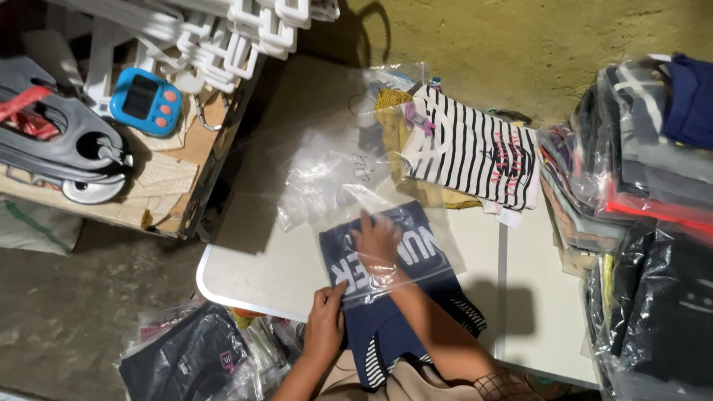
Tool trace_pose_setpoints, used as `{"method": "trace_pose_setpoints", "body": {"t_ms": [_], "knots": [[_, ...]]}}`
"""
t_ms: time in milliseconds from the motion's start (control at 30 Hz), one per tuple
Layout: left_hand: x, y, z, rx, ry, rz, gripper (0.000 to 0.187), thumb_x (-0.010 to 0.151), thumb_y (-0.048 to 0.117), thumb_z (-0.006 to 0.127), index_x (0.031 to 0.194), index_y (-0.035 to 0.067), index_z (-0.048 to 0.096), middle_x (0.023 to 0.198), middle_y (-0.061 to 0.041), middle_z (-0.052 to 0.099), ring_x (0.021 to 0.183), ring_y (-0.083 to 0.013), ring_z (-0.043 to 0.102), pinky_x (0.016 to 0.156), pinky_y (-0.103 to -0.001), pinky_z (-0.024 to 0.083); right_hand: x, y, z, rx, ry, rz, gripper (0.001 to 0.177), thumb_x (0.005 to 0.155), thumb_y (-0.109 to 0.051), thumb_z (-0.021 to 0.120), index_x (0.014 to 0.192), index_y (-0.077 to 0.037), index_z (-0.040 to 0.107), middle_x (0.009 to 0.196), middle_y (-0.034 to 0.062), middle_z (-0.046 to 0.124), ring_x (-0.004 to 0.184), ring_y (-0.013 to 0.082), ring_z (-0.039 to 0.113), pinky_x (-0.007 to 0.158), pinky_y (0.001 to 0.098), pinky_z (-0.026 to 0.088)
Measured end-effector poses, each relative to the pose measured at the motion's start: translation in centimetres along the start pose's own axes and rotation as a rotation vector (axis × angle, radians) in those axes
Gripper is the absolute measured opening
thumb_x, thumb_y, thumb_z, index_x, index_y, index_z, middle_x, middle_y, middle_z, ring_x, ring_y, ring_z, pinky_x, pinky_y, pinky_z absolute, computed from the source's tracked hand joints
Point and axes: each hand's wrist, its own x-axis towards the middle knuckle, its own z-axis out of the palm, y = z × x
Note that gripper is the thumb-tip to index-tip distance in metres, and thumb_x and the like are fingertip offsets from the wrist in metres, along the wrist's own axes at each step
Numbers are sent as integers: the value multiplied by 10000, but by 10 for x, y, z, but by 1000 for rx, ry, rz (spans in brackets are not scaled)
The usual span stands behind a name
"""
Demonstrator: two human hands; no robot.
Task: Packing folded clothes into clear plastic bags on a table.
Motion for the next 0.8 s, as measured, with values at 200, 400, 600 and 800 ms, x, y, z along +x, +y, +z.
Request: {"method": "trace_pose_setpoints", "body": {"t_ms": [200, 400, 600, 800], "knots": [[-2, -2, -1, -48, -17, 101, 662, 758, -128, 618, 1373, 119, 605, 1146, -206, 583, 1039, -422, 632, 851, -484, 536, 21, 36, 80, 258, -33, 6, 206, 1048, -104, 516, 1213, -29, 613, 1108, 237, 670, 1070, 447, 601, 957, 550, 430], [-3, 0, -2, -23, -55, 69, 610, 799, -105, 625, 1373, 100, 603, 1161, -190, 597, 1026, -410, 635, 827, -472, 535, 95, 37, 108, 33, 148, -151, 117, 822, -37, 581, 930, -18, 623, 986, 231, 649, 979, 423, 610, 905, 495, 473], [-2, 12, -10, -34, -47, 101, 621, 779, -107, 631, 1368, 89, 607, 1156, -198, 596, 1024, -418, 635, 837, -468, 532, 105, 48, 95, 179, 199, -193, 181, 812, 38, 578, 970, -22, 644, 994, 196, 649, 1001, 408, 608, 877, 473, 499], [-26, -7, -17, -52, -55, 155, 645, 756, -94, 646, 1373, 88, 605, 1156, -209, 586, 1015, -422, 635, 822, -454, 542, -28, 55, -5, -14, 109, 18, 352, 722, -280, 731, 967, -36, 673, 988, 174, 652, 987, 420, 610, 717, 552, 486]]}}
